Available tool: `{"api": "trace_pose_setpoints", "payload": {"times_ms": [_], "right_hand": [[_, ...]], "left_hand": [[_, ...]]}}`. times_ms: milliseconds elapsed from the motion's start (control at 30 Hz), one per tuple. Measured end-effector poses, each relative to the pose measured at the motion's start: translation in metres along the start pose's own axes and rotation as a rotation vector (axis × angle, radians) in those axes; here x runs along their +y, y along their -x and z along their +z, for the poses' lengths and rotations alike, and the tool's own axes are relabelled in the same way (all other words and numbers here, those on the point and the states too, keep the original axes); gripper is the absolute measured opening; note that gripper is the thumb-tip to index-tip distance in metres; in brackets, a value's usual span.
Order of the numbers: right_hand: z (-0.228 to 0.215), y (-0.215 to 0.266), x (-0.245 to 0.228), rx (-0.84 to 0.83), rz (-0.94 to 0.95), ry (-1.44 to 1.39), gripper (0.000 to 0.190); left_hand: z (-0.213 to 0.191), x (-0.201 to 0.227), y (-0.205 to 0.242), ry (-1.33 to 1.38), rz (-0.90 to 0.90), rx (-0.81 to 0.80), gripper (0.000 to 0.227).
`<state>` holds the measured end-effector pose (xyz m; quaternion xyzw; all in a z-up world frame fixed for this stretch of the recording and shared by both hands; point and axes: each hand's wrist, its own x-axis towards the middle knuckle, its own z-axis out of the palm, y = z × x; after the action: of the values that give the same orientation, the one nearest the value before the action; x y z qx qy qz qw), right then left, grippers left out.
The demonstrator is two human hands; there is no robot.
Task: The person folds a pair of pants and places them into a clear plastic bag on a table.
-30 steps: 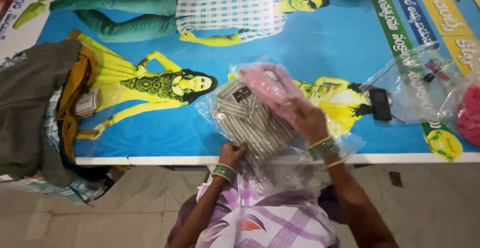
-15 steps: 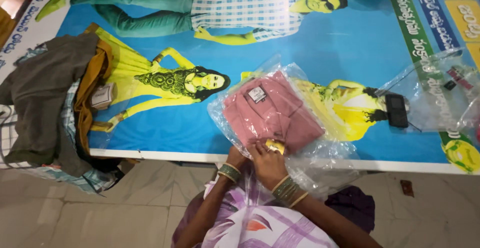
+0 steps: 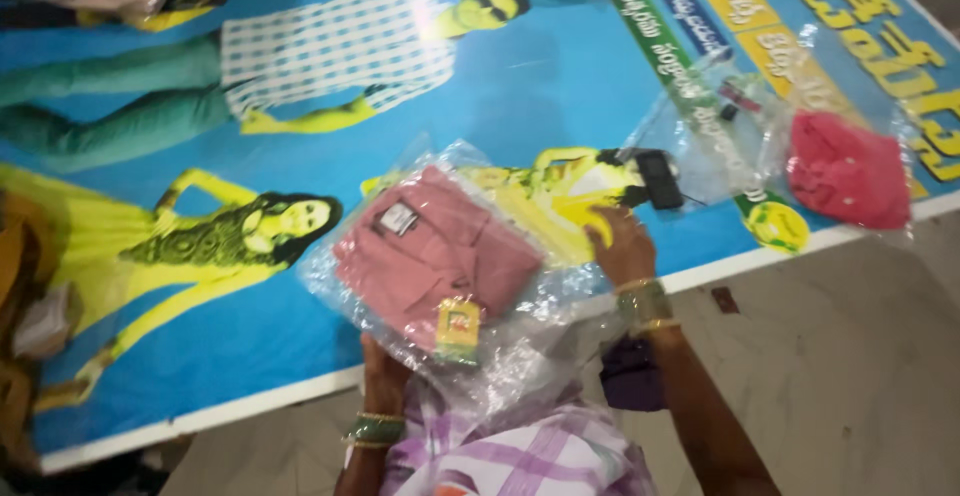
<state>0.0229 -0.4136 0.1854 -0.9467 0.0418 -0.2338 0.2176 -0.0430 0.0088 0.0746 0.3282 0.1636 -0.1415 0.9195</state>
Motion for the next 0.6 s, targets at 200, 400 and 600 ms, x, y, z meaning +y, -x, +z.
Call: {"api": "trace_pose_setpoints", "payload": {"times_ms": [200,400,600], "right_hand": [[0.033,-0.039,0.163,0.075,0.271,0.249,0.076],[0.052,-0.054,0.188,0.182,0.304,0.552,0.093],[0.045,-0.074,0.213,0.016,0.400,0.473,0.056]], "left_hand": [[-0.014,-0.014,-0.018,-0.226,-0.012,0.124,0.048],[-0.045,-0.025,-0.086,-0.852,0.068,0.239,0.039],[-0.040,-0.004,-0.113,-0.758,0.039,0.078,0.027]]}}
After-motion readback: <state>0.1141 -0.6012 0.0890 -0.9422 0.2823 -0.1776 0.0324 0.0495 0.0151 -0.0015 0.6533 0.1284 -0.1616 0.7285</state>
